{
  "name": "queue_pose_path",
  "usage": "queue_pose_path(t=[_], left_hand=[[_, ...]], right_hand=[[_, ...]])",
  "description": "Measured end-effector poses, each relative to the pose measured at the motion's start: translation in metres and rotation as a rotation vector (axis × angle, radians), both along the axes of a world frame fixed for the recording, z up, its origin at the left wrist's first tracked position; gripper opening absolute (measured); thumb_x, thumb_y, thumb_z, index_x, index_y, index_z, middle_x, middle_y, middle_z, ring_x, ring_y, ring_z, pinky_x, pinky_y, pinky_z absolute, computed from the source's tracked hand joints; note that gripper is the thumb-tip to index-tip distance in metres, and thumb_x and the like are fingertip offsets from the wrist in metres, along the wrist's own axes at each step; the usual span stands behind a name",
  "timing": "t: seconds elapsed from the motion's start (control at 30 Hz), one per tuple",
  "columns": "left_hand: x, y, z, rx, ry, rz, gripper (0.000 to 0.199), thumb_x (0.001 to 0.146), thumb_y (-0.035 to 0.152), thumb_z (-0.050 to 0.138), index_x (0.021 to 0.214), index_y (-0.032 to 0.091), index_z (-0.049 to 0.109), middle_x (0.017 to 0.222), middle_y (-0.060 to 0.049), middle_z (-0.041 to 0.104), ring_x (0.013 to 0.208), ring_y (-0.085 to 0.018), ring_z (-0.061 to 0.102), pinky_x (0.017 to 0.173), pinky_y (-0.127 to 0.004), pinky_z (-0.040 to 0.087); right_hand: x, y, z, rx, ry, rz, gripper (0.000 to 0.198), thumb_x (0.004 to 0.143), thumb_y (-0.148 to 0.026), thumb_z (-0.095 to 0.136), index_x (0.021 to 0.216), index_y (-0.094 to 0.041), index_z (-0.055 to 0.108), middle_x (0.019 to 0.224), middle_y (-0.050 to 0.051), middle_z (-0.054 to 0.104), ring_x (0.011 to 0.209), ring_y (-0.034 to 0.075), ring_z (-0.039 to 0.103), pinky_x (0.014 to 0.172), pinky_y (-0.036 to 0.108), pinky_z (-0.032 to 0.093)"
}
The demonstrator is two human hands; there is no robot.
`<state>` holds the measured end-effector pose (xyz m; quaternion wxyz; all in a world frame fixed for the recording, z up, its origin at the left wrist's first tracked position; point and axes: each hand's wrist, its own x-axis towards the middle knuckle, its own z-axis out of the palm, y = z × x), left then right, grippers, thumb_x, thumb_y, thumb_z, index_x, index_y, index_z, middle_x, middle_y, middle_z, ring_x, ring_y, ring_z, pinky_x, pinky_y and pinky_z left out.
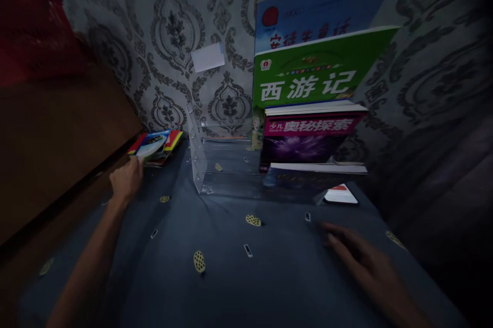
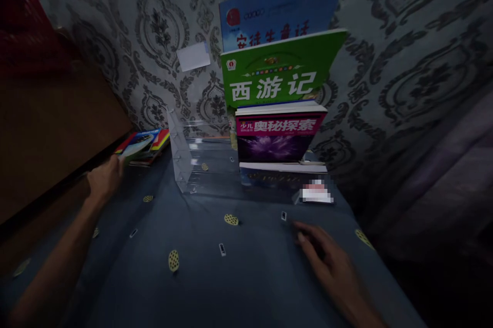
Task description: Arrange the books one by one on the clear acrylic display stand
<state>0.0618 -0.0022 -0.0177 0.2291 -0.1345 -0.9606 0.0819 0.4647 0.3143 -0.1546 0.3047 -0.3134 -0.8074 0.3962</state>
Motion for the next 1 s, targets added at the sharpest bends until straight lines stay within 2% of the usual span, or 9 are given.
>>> queue_pose_path(t=[0.17,0.33,0.53,0.73,0.8,0.87,0.93,1.0], left_hand=[[0.06,-0.006,-0.019,-0.128,-0.143,-0.054,0.043,0.106,0.038,0.027,0.114,0.016,0.063,0.108,-0.019,0.075,0.093,-0.035,0.073,0.065,-0.035,0.05],[0.12,-0.006,-0.044,-0.235,-0.359,-0.155,0.039,0.106,0.031,0.028,0.119,0.018,0.063,0.106,-0.017,0.076,0.093,-0.033,0.074,0.067,-0.037,0.053],[0.18,0.009,-0.058,-0.27,-0.492,-0.403,0.035,0.104,0.026,0.035,0.108,0.019,0.069,0.096,-0.018,0.076,0.091,-0.032,0.075,0.073,-0.039,0.057],[0.235,0.036,-0.078,-0.202,-0.542,-0.743,0.031,0.103,0.036,0.043,0.102,0.022,0.07,0.087,-0.015,0.074,0.083,-0.029,0.074,0.066,-0.035,0.055],[0.242,0.043,-0.082,-0.169,-0.588,-0.826,0.026,0.101,0.04,0.051,0.101,0.023,0.069,0.089,-0.014,0.074,0.088,-0.03,0.072,0.068,-0.035,0.055],[0.236,0.046,-0.08,-0.144,-0.632,-0.838,0.021,0.098,0.04,0.056,0.102,0.023,0.068,0.094,-0.013,0.074,0.096,-0.03,0.071,0.076,-0.038,0.056],[0.217,0.045,-0.077,-0.131,-0.623,-0.785,0.019,0.099,0.035,0.055,0.106,0.023,0.068,0.108,-0.013,0.074,0.107,-0.03,0.069,0.088,-0.039,0.054],[0.191,0.041,-0.075,-0.13,-0.528,-0.674,0.022,0.099,0.029,0.053,0.115,0.022,0.066,0.129,-0.014,0.068,0.122,-0.031,0.063,0.102,-0.044,0.048]], right_hand=[[-0.001,0.001,-0.001,0.005,0.012,0.03,0.042,0.08,-0.064,0.061,0.097,-0.027,0.074,0.086,0.006,0.078,0.075,0.027,0.074,0.069,0.041,0.063],[0.001,-0.001,0.001,0.003,0.002,0.051,0.043,0.082,-0.063,0.059,0.099,-0.027,0.075,0.092,0.007,0.079,0.081,0.028,0.075,0.068,0.04,0.063],[0.0,0.0,-0.001,0.03,-0.017,0.052,0.044,0.081,-0.064,0.059,0.099,-0.027,0.075,0.085,0.006,0.078,0.074,0.028,0.073,0.067,0.042,0.062],[0.0,-0.002,0.002,0.097,-0.037,0.11,0.043,0.087,-0.061,0.054,0.097,-0.026,0.076,0.091,0.008,0.076,0.079,0.027,0.073,0.069,0.041,0.061],[0.0,-0.005,0.003,0.12,-0.037,0.116,0.042,0.089,-0.06,0.053,0.095,-0.026,0.076,0.091,0.008,0.076,0.081,0.027,0.072,0.074,0.043,0.061],[-0.001,-0.008,0.003,0.138,-0.03,0.123,0.04,0.091,-0.057,0.052,0.094,-0.025,0.076,0.09,0.008,0.075,0.083,0.027,0.072,0.078,0.043,0.062],[0.0,-0.012,0.002,0.155,-0.011,0.137,0.038,0.093,-0.053,0.051,0.092,-0.025,0.076,0.09,0.008,0.075,0.083,0.026,0.073,0.079,0.043,0.062],[0.0,-0.015,0.002,0.172,0.009,0.177,0.035,0.095,-0.047,0.05,0.095,-0.024,0.076,0.095,0.009,0.076,0.088,0.026,0.073,0.082,0.042,0.062]])
